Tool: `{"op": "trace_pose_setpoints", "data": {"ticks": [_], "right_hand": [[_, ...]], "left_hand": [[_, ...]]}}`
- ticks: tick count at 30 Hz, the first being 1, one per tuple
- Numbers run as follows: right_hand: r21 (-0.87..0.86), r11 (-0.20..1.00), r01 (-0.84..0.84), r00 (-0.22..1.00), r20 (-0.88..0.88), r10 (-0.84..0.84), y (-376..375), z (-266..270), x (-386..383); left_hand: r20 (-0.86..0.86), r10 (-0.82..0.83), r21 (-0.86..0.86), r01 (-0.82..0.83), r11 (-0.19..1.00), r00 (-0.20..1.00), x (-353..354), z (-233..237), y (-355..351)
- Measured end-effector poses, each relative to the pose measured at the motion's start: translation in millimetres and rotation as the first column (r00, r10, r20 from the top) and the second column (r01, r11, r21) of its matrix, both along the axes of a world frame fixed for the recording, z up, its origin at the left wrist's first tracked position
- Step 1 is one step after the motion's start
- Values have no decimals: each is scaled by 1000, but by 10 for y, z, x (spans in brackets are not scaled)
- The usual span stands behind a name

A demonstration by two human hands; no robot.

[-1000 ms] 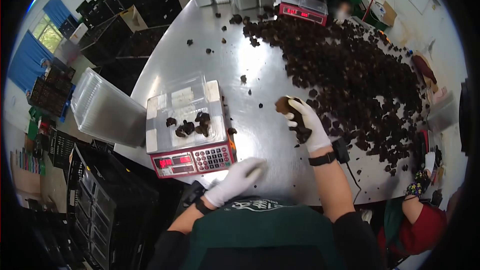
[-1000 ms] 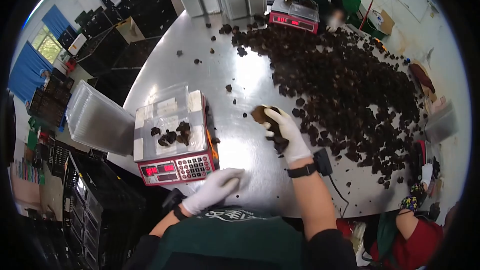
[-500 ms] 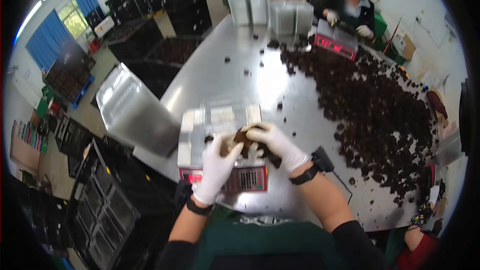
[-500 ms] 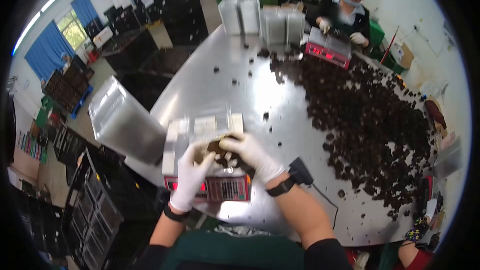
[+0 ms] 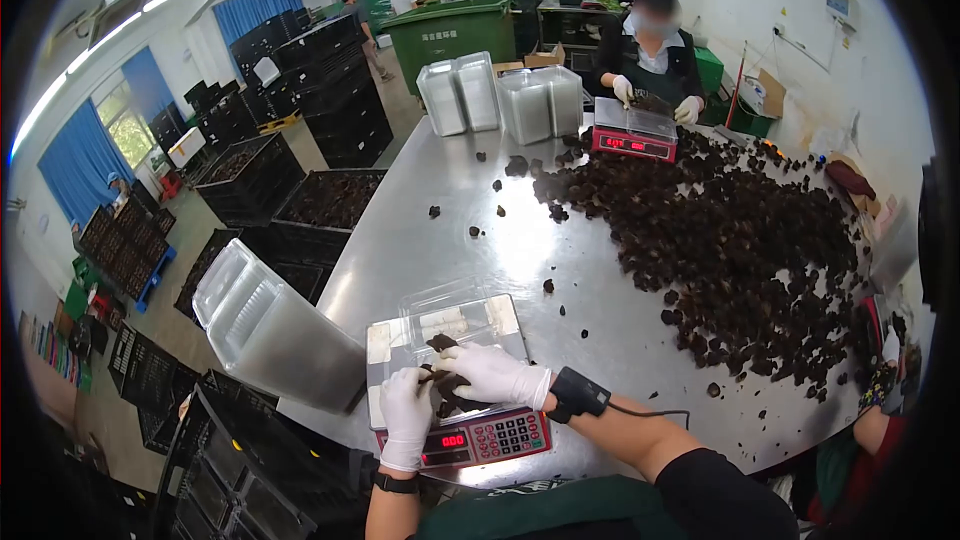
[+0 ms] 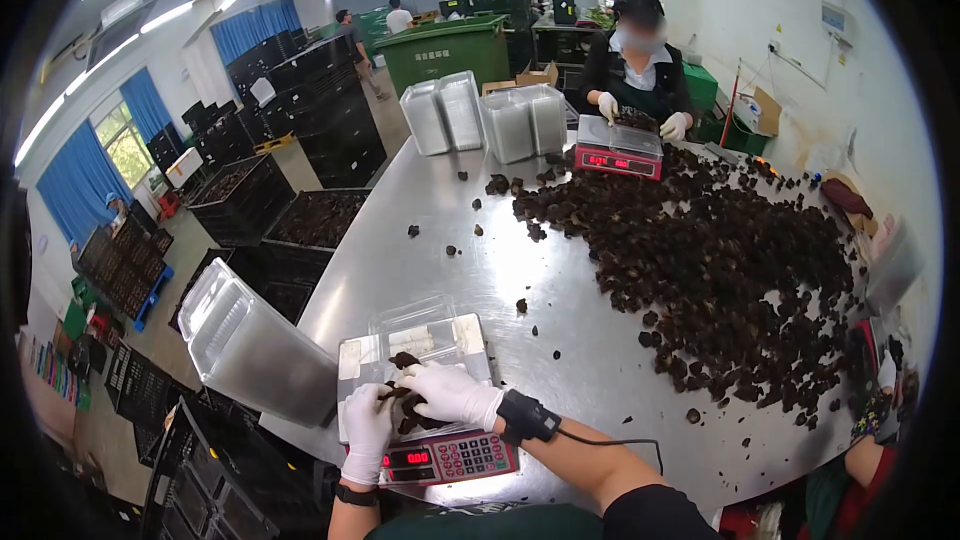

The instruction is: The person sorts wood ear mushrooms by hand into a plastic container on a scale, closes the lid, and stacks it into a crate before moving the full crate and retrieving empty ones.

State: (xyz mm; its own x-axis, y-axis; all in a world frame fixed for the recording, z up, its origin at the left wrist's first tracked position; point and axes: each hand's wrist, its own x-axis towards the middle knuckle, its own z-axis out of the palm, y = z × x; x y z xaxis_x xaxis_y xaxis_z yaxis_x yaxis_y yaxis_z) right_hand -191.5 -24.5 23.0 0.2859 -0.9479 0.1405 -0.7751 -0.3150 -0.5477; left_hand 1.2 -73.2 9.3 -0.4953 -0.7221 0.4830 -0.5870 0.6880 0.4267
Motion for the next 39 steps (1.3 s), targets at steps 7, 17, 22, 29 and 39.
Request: {"op": "trace_pose_setpoints", "data": {"ticks": [7, 17, 22, 29, 39], "right_hand": [[-292, 952, 97, 995, 31, -92, 31, 143, 97], [-406, 891, 203, 979, 88, -183, 181, 76, 164], [-434, 873, 224, 975, 114, -193, 454, 87, 135], [-354, 849, 393, 909, 286, -301, 1166, -19, 88], [-188, 833, 521, 836, 307, -454, 1991, -458, 143]], "left_hand": [[33, -41, -115, 44, 992, 999, 62, 176, -4], [-240, -127, 201, 177, 964, 963, 33, 425, 192], [-200, -180, 194, 218, 956, 963, -3, 351, 278], [-181, -378, 231, 412, 881, 908, -209, 329, 653], [-137, -582, 550, 550, 629, 802, -328, 143, 1065]]}}
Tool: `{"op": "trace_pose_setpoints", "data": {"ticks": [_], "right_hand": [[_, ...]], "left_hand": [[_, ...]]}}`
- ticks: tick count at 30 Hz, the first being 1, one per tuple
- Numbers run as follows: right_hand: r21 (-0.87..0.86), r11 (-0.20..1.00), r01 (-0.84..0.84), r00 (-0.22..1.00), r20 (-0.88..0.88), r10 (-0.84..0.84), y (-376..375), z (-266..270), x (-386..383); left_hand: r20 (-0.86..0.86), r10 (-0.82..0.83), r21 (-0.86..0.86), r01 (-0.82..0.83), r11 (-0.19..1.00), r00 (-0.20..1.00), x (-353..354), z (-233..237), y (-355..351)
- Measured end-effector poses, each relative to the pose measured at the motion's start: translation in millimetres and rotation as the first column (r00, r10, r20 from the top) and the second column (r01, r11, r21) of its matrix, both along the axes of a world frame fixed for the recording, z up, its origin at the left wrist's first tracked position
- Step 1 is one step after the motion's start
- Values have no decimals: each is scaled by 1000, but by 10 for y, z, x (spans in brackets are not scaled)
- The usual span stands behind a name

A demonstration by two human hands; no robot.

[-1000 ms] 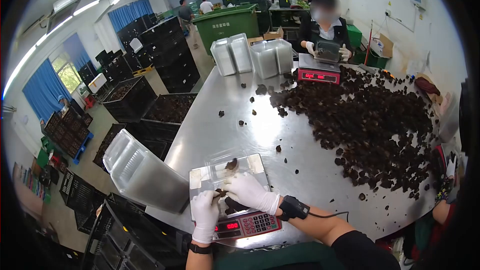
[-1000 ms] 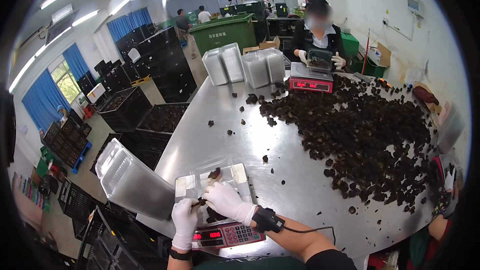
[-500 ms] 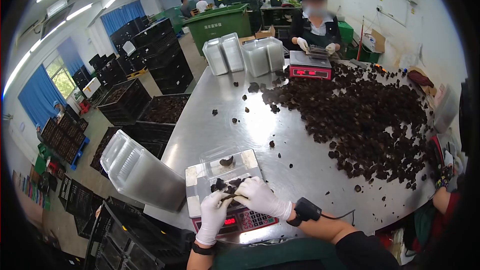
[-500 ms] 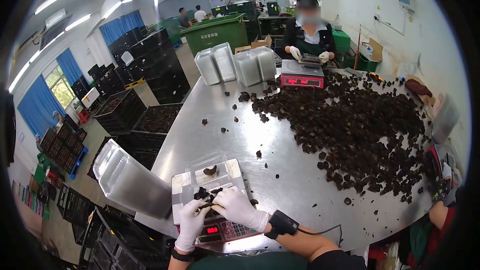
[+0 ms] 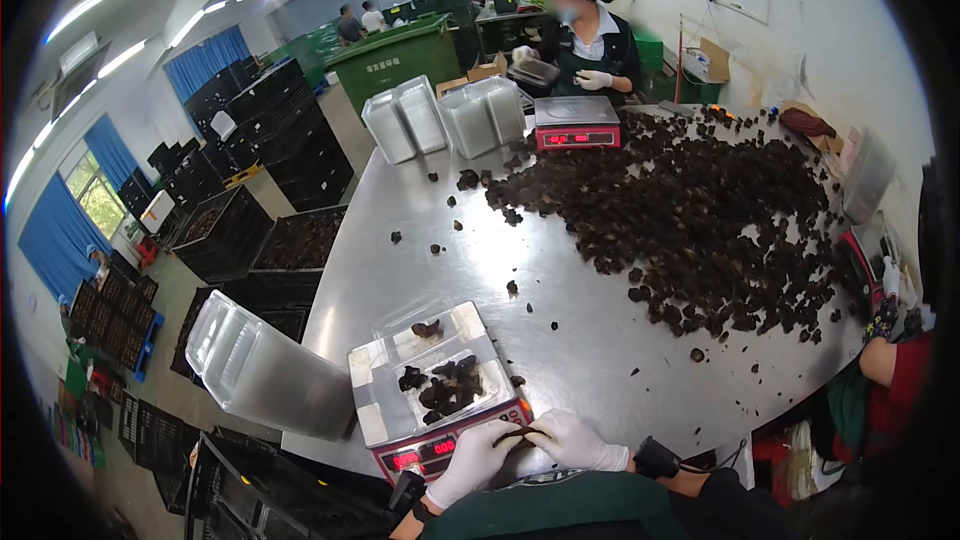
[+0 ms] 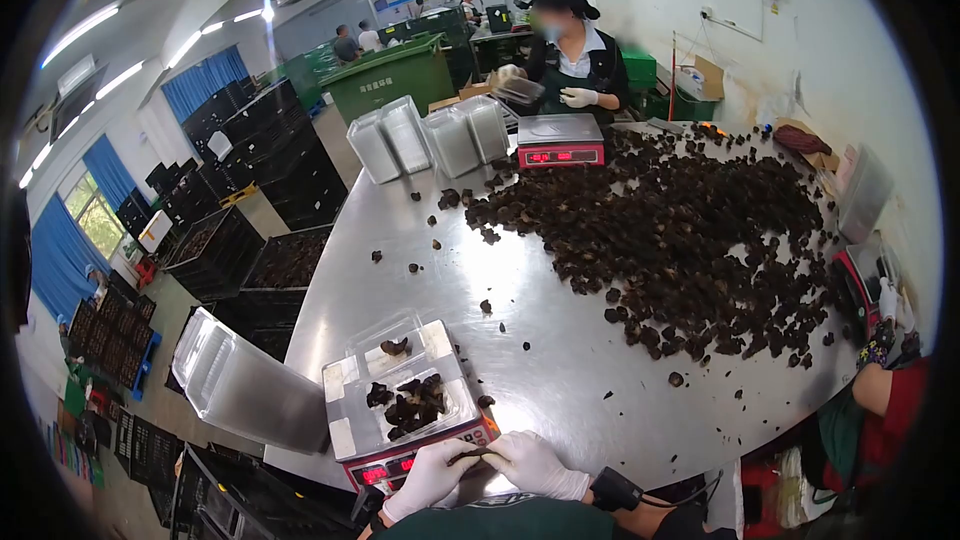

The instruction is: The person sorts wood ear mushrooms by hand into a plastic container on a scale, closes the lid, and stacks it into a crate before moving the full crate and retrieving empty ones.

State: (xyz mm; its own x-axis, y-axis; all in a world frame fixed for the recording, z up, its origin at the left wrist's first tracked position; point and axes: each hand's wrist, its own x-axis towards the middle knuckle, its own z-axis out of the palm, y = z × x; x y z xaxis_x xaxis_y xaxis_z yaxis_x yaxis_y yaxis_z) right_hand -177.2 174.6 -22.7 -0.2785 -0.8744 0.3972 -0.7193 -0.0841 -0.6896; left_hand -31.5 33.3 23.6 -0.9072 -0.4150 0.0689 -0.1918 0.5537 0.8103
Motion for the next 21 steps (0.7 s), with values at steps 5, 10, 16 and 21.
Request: {"op": "trace_pose_setpoints", "data": {"ticks": [5, 10, 16, 21], "right_hand": [[39, 999, 9, 999, -44, -7, 62, -87, 10], [30, 999, -13, 999, -40, 14, 67, -83, 11], [1, 1000, -18, 998, -58, 18, 103, -32, -5], [-68, 998, -8, 987, -160, -3, 136, 95, -13]], "left_hand": [[122, -22, 0, 22, 1000, 992, 13, 74, 28], [93, -7, 0, 7, 1000, 996, 19, 40, 52], [41, -14, -46, 16, 999, 999, 17, -31, 68], [-18, -51, -19, 51, 999, 999, -6, 0, 63]]}}
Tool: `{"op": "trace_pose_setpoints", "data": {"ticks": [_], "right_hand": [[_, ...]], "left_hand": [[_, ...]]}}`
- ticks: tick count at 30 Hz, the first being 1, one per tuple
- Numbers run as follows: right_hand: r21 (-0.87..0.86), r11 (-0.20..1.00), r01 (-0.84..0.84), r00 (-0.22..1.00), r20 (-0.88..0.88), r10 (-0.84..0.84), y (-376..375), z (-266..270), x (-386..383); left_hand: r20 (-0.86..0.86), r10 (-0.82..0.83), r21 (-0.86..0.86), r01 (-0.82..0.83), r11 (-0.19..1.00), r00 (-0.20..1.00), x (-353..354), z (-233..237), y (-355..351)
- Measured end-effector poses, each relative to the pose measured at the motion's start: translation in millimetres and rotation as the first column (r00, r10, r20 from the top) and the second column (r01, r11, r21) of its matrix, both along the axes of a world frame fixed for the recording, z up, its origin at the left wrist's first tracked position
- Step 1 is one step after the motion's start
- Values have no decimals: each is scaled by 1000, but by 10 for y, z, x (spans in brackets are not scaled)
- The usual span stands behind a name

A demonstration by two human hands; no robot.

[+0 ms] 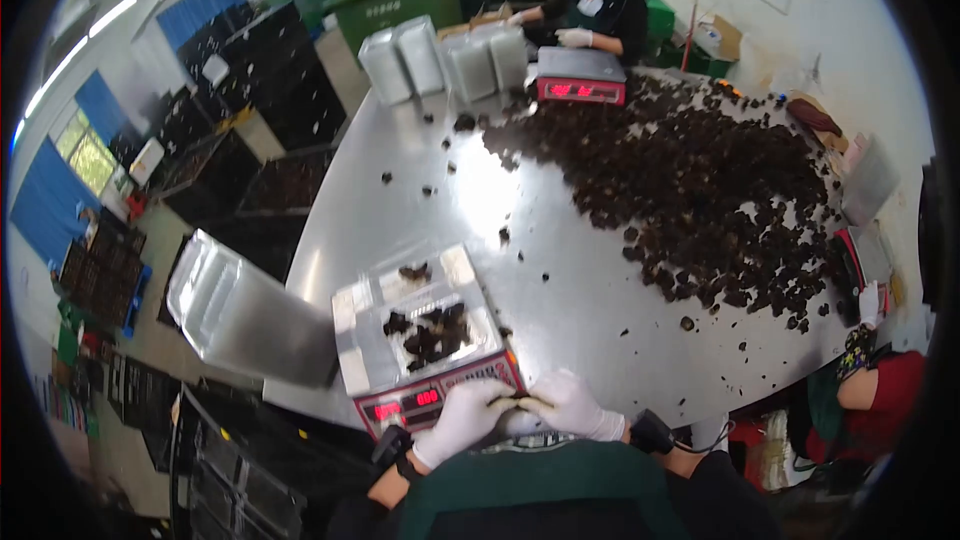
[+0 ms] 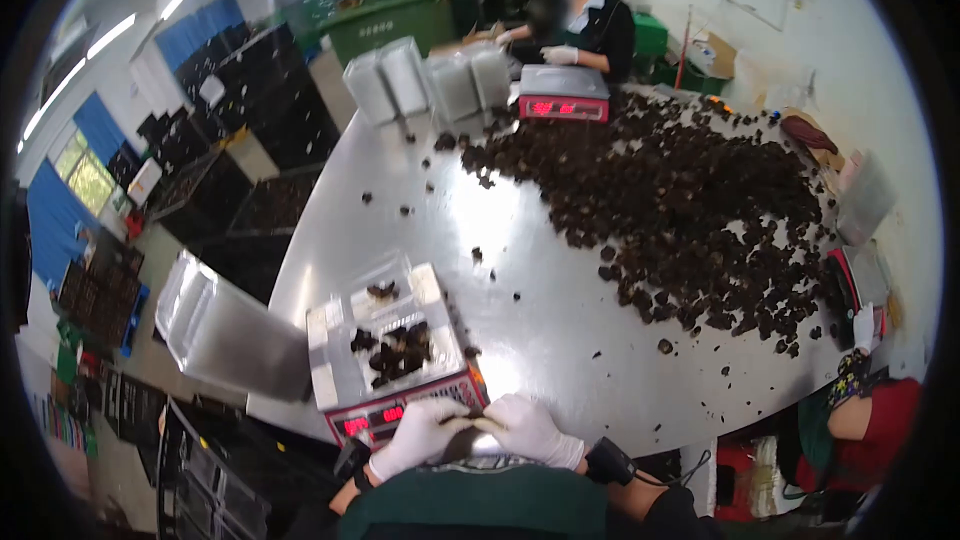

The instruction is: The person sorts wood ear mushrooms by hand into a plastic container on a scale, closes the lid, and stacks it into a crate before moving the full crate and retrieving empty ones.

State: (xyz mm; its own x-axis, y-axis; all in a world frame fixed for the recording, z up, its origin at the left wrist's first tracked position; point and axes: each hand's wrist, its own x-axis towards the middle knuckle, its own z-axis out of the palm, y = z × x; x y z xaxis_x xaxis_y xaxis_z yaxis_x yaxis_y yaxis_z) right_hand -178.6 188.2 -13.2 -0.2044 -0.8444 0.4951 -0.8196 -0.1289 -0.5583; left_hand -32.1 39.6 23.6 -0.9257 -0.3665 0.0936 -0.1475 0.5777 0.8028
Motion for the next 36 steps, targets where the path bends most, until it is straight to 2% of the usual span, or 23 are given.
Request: {"op": "trace_pose_setpoints", "data": {"ticks": [2, 4, 5, 7, 8, 9, 10, 12, 14, 16, 18, 19, 20, 21, 24, 27, 30, 33, 35, 36], "right_hand": [[49, 999, 6, 999, 33, -7, 8, 35, 2], [56, 998, 12, 999, 38, -14, 27, 76, -18], [52, 998, 22, 999, 36, -24, 43, 84, -34], [51, 992, 116, 993, 0, -116, 143, 50, -118], [47, 984, 172, 985, -18, -171, 210, 25, -169], [23, 974, 225, 974, 24, -226, 276, -1, -231], [55, 960, 273, 962, 11, -274, 375, -32, -265], [66, 912, 405, 914, -47, -402, 559, -76, -396], [55, 857, 512, 859, -55, -509, 734, -166, -460], [117, 796, 594, 803, -27, -596, 883, -197, -468], [124, 752, 647, 760, -27, -649, 995, -228, -452], [134, 732, 669, 740, -26, -672, 1041, -250, -434], [138, 718, 683, 725, -3, -689, 1076, -277, -411], [141, 706, 694, 712, 19, -702, 1098, -304, -401], [141, 700, 700, 702, 40, -711, 1116, -402, -354], [146, 711, 688, 709, 75, -702, 1096, -442, -298], [156, 727, 669, 723, 89, -685, 1048, -424, -315], [210, 726, 655, 728, 82, -680, 1063, -403, -312], [297, 700, 649, 705, 111, -700, 1122, -407, -304], [281, 699, 658, 707, 89, -702, 1168, -394, -321]], "left_hand": [[89, -28, 115, 17, 993, 996, -21, 102, -27], [195, -150, 146, 123, 982, 969, -40, 302, -181], [58, -144, 69, 140, 988, 988, -58, 365, -312], [-22, 47, -36, -48, 998, 999, -124, 573, -682], [10, 182, -65, -181, 981, 983, -151, 722, -846], [-32, 257, -226, -258, 939, 966, -205, 731, -1080], [-23, 315, -297, -307, 904, 949, -273, 849, -1232], [-62, 320, -521, -304, 797, 946, -411, 522, -1679], [6, 276, -658, -204, 725, 961, -561, 283, -1896], [196, 216, -529, -82, 845, 957, -618, -95, -2193], [193, 289, -687, -81, 722, 938, -648, -69, -2158], [178, 300, -692, -97, 715, 937, -658, -58, -2145], [166, 314, -695, -115, 710, 935, -680, -8, -2124], [75, 327, -687, -189, 701, 942, -688, 225, -1937], [-103, 297, -629, -293, 720, 949, -551, 275, -1942], [-169, 351, -562, -382, 733, 921, -330, 499, -1553], [-119, 366, -529, -371, 763, 923, -65, 492, -1248], [27, 378, -592, -290, 752, 925, 132, 305, -1124], [70, 410, -626, -280, 727, 909, 173, 209, -1033], [93, 425, -643, -271, 716, 901, 166, 200, -971]]}}
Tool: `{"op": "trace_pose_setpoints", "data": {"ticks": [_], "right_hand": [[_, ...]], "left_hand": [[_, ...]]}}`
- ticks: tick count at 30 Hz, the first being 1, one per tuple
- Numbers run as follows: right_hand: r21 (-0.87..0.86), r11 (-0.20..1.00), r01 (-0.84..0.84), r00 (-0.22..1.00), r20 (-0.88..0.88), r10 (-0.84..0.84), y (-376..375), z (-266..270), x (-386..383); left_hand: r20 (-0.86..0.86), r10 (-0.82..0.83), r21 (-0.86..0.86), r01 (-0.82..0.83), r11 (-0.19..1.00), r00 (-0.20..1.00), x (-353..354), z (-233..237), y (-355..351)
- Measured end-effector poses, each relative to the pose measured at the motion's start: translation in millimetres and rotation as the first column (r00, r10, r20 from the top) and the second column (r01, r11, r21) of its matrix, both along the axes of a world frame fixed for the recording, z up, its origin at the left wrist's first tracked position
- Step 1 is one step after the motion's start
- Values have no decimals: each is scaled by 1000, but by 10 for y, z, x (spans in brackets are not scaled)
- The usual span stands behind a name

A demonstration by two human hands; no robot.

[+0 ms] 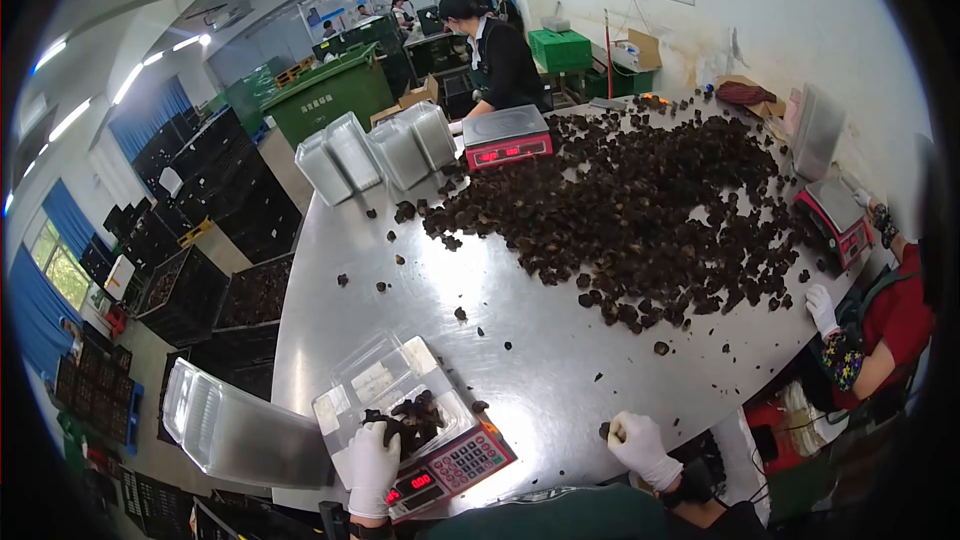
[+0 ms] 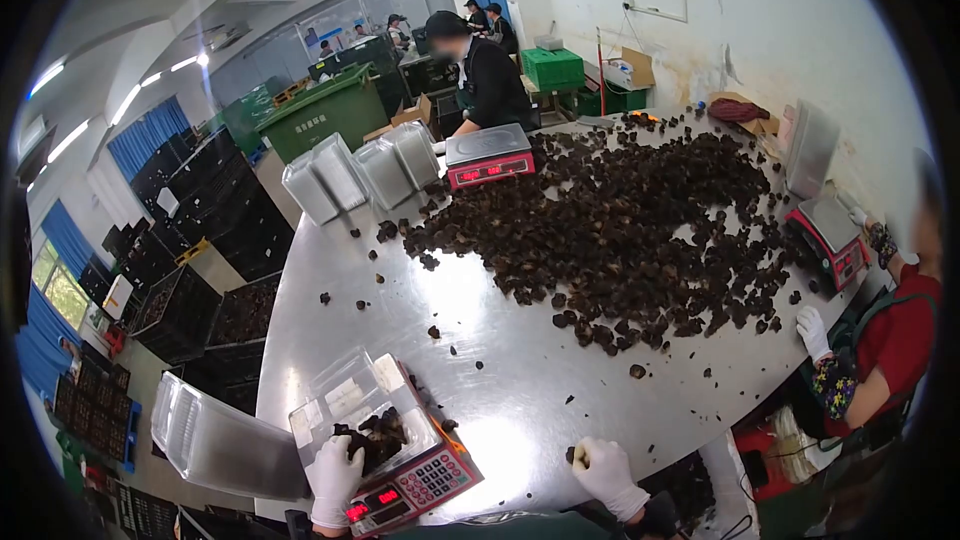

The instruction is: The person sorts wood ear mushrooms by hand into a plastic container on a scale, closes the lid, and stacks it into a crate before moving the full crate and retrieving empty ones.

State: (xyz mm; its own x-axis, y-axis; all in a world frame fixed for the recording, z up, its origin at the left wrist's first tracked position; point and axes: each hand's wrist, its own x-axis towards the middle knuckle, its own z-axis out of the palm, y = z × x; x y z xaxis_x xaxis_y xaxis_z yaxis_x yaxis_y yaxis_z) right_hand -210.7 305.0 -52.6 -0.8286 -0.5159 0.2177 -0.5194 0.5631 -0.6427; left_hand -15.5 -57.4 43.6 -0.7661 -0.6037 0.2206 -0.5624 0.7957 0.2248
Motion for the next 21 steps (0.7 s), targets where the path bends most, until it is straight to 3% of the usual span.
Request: {"op": "trace_pose_setpoints", "data": {"ticks": [1, 4, 6, 8, 14, 15, 18, 20, 21], "right_hand": [[4, 1000, 5, 1000, -21, -5, 60, 31, -30], [38, 996, 76, 995, -64, -74, 346, 84, -141], [62, 988, 143, 984, -118, -135, 644, -3, -234], [84, 972, 221, 970, -127, -209, 964, -62, -294], [244, 853, 462, 887, -147, -438, 1894, -347, -225], [251, 834, 491, 871, -154, -466, 2051, -463, -202], [400, 774, 491, 859, -76, -506, 2461, -657, -103], [561, 681, 471, 853, -95, -512, 2595, -670, -137], [433, 738, 517, 847, -133, -515, 2568, -583, -237]], "left_hand": [[56, 55, 48, -58, 997, 997, -1, 43, 64], [-181, 106, 165, -76, 983, 978, 41, -149, -10], [-190, 103, 245, -55, 968, 976, 44, -124, -27], [-270, 101, 145, -64, 987, 958, 20, -124, 26], [-169, 19, -82, -34, 996, 985, -38, -142, 88], [-152, 68, 135, -47, 990, 986, -96, -69, 174], [-6, 38, 134, -37, 990, 999, -92, -169, 154], [8, 26, -17, -26, 1000, 1000, -91, -199, 136], [-7, 35, -119, -36, 992, 999, -112, -205, 154]]}}
